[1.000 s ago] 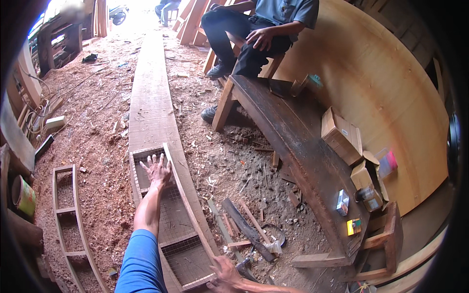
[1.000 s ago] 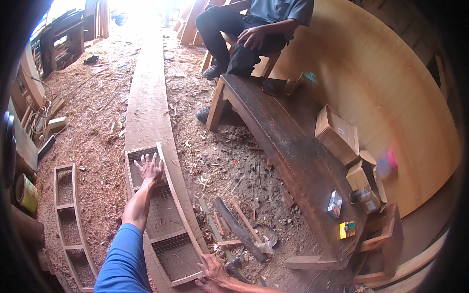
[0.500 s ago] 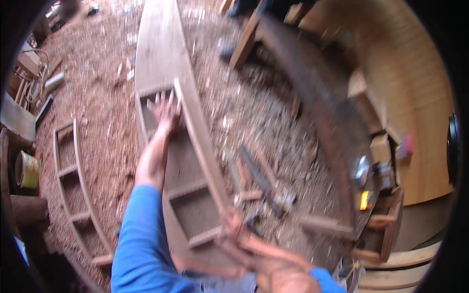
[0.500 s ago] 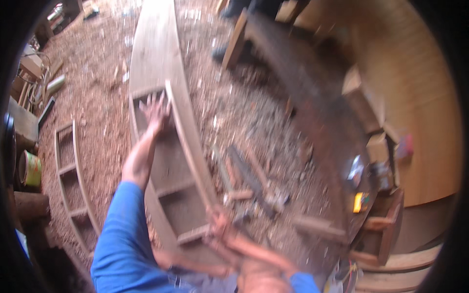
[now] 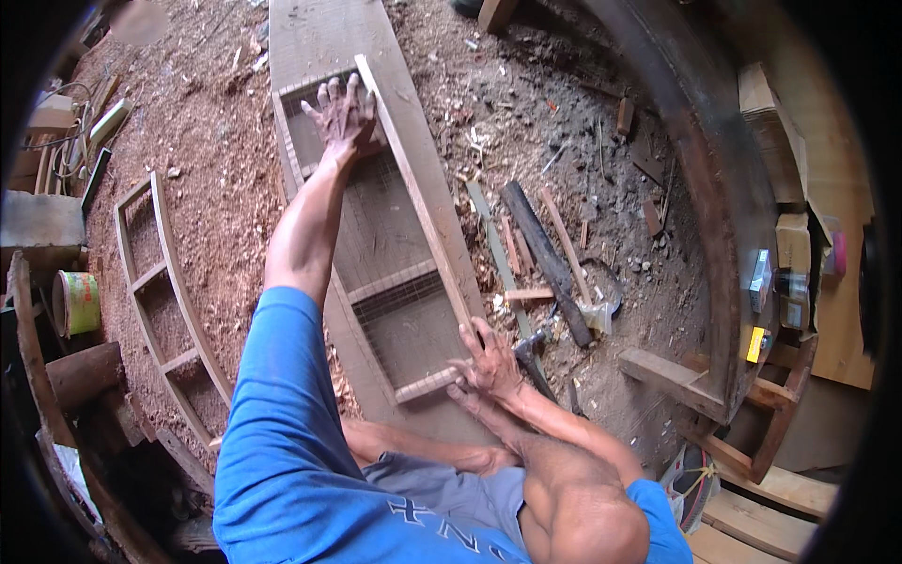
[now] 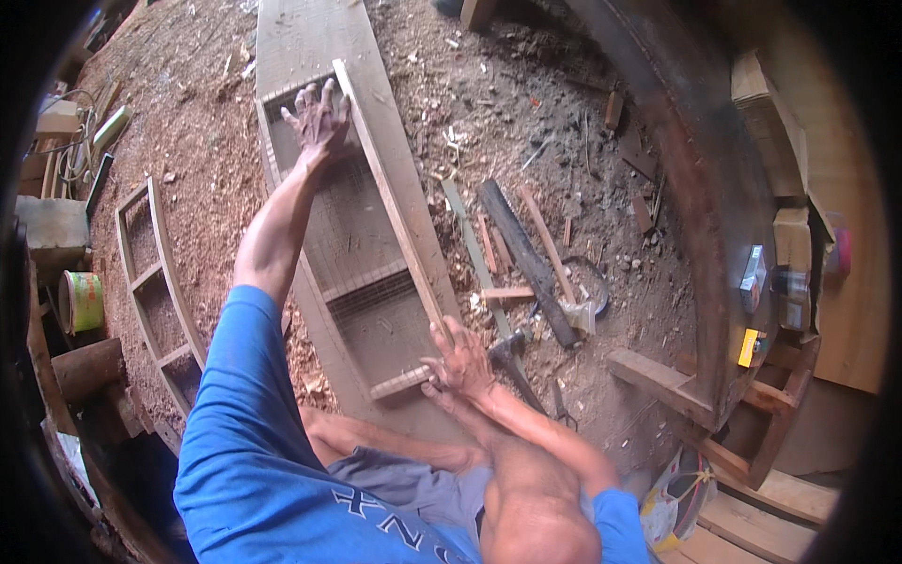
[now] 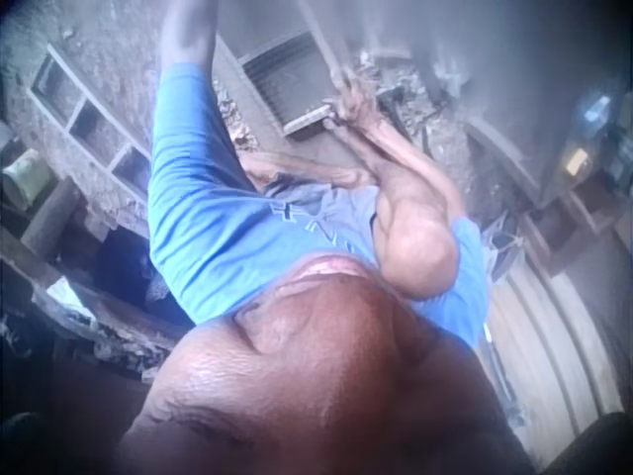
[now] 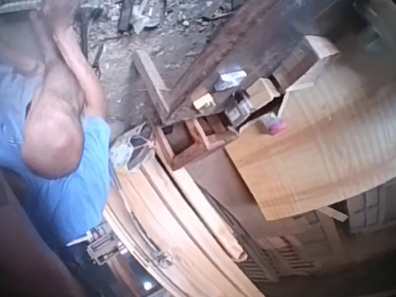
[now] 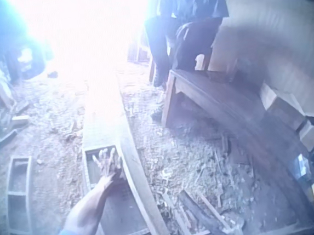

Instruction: The person sits on the floor and assembles a rectangular wooden frame with wire mesh. They position the frame, insert thin wooden strips, and use a hammer to secure the components. The person repeatedly adjusts the frame and hammers nails into the wood.

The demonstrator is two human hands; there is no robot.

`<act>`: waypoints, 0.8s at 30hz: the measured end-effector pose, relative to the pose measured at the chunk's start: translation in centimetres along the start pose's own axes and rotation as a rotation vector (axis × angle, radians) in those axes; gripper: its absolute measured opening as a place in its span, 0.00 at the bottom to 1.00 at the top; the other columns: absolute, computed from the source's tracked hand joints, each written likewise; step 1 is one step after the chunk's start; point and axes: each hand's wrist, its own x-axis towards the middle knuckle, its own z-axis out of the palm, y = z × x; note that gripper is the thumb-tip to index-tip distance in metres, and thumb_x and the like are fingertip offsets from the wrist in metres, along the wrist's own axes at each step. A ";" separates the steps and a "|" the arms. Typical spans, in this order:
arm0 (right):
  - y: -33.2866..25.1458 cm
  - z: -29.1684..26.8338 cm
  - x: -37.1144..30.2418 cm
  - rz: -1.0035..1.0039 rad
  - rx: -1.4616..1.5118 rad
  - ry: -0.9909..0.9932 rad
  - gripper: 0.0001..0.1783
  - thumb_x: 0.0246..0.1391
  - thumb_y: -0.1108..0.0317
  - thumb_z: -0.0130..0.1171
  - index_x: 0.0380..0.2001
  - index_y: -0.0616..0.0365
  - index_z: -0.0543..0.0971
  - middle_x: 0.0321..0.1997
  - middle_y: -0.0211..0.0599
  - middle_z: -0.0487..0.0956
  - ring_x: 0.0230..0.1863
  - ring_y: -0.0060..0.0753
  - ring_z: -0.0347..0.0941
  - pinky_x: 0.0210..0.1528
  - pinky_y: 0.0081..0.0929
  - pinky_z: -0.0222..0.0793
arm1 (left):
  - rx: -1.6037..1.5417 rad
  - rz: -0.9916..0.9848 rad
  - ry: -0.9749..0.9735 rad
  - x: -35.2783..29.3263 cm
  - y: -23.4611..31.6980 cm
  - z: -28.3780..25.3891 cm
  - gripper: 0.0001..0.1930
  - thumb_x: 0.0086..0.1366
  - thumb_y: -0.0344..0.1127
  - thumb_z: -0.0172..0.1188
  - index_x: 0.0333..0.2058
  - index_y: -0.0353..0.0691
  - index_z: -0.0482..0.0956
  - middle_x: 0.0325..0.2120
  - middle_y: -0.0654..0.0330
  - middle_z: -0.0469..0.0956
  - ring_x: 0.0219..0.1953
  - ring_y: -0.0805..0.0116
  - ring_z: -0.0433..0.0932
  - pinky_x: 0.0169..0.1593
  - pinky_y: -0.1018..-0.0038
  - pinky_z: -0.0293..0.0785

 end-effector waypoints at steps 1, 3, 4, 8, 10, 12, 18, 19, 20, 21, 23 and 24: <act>0.1 0.1 -0.1 -0.020 -0.002 0.017 0.41 0.52 0.52 0.68 0.65 0.58 0.67 0.62 0.56 0.66 0.53 0.57 0.71 0.52 0.46 0.71 | -0.032 0.102 0.062 0.0 -0.2 0.1 0.27 0.69 0.54 0.50 0.63 0.49 0.70 0.59 0.52 0.70 0.63 0.51 0.64 0.63 0.33 0.45; 0.3 0.2 -0.3 -0.013 0.030 0.021 0.35 0.56 0.58 0.65 0.63 0.59 0.68 0.62 0.57 0.67 0.53 0.57 0.72 0.52 0.45 0.73 | -0.128 0.293 0.133 -0.3 -0.4 0.1 0.16 0.65 0.39 0.58 0.50 0.45 0.79 0.43 0.56 0.75 0.49 0.56 0.72 0.51 0.49 0.62; 0.3 0.3 -0.5 -0.007 0.017 0.001 0.33 0.55 0.60 0.63 0.63 0.60 0.69 0.61 0.57 0.67 0.53 0.56 0.72 0.52 0.44 0.73 | -0.144 0.339 0.065 -0.6 -0.5 0.0 0.14 0.65 0.38 0.57 0.48 0.44 0.79 0.42 0.56 0.75 0.48 0.56 0.73 0.51 0.52 0.63; 0.5 0.3 -0.8 0.024 0.059 0.004 0.31 0.52 0.71 0.58 0.61 0.61 0.71 0.57 0.58 0.70 0.51 0.57 0.74 0.51 0.44 0.75 | -0.309 0.452 0.039 -1.2 0.0 -1.2 0.12 0.63 0.38 0.59 0.44 0.41 0.79 0.37 0.54 0.76 0.44 0.51 0.75 0.49 0.59 0.69; 0.7 0.3 -0.7 0.006 0.079 0.051 0.31 0.51 0.72 0.59 0.61 0.61 0.72 0.56 0.59 0.70 0.50 0.59 0.74 0.51 0.44 0.75 | -0.267 0.395 -0.013 -2.2 0.5 -1.7 0.16 0.63 0.41 0.60 0.47 0.40 0.79 0.40 0.53 0.76 0.45 0.51 0.75 0.50 0.58 0.69; 0.7 0.2 -0.5 0.024 0.127 0.038 0.30 0.50 0.72 0.60 0.59 0.62 0.74 0.54 0.58 0.71 0.48 0.59 0.75 0.48 0.44 0.75 | -0.240 0.310 -0.057 -3.4 1.0 -2.2 0.22 0.66 0.46 0.58 0.54 0.38 0.77 0.46 0.50 0.76 0.51 0.50 0.74 0.56 0.57 0.68; 0.5 0.3 0.0 0.005 0.045 0.134 0.24 0.52 0.71 0.61 0.55 0.60 0.77 0.37 0.44 0.73 0.35 0.45 0.74 0.38 0.38 0.75 | -0.138 0.249 -0.209 -4.5 1.4 -2.4 0.33 0.72 0.54 0.47 0.65 0.35 0.65 0.61 0.46 0.67 0.63 0.49 0.64 0.66 0.55 0.57; 0.5 0.3 0.0 0.012 0.047 0.121 0.25 0.52 0.71 0.61 0.55 0.60 0.76 0.37 0.44 0.73 0.34 0.45 0.75 0.37 0.38 0.75 | -0.138 0.249 -0.217 -4.5 1.4 -2.5 0.33 0.72 0.54 0.47 0.65 0.35 0.65 0.61 0.47 0.67 0.63 0.49 0.64 0.66 0.55 0.57; 0.5 0.2 -0.1 0.034 0.070 0.121 0.25 0.52 0.71 0.60 0.55 0.60 0.76 0.36 0.44 0.73 0.33 0.45 0.75 0.35 0.38 0.76 | -0.131 0.240 -0.251 -4.5 1.3 -2.6 0.33 0.72 0.55 0.46 0.65 0.35 0.66 0.61 0.47 0.67 0.63 0.48 0.64 0.67 0.55 0.56; 0.5 0.2 -0.2 0.019 0.074 0.161 0.25 0.51 0.71 0.60 0.55 0.60 0.75 0.37 0.46 0.73 0.31 0.46 0.77 0.31 0.40 0.77 | -0.112 0.228 -0.285 -4.5 1.4 -2.6 0.32 0.73 0.53 0.46 0.66 0.36 0.63 0.62 0.47 0.66 0.65 0.49 0.62 0.67 0.56 0.56; 0.7 0.2 -0.3 0.072 0.084 0.114 0.25 0.51 0.72 0.60 0.55 0.60 0.75 0.38 0.46 0.73 0.32 0.47 0.77 0.31 0.40 0.78 | -0.098 0.238 -0.267 -4.5 1.5 -2.8 0.33 0.73 0.54 0.46 0.67 0.36 0.63 0.62 0.47 0.66 0.65 0.49 0.62 0.67 0.56 0.55; 0.8 0.3 -0.3 0.106 0.095 0.084 0.25 0.51 0.72 0.59 0.55 0.60 0.75 0.39 0.47 0.74 0.32 0.47 0.78 0.30 0.40 0.78 | -0.077 0.230 -0.273 -4.6 1.5 -2.9 0.33 0.73 0.54 0.46 0.67 0.36 0.63 0.62 0.47 0.66 0.65 0.49 0.62 0.67 0.56 0.55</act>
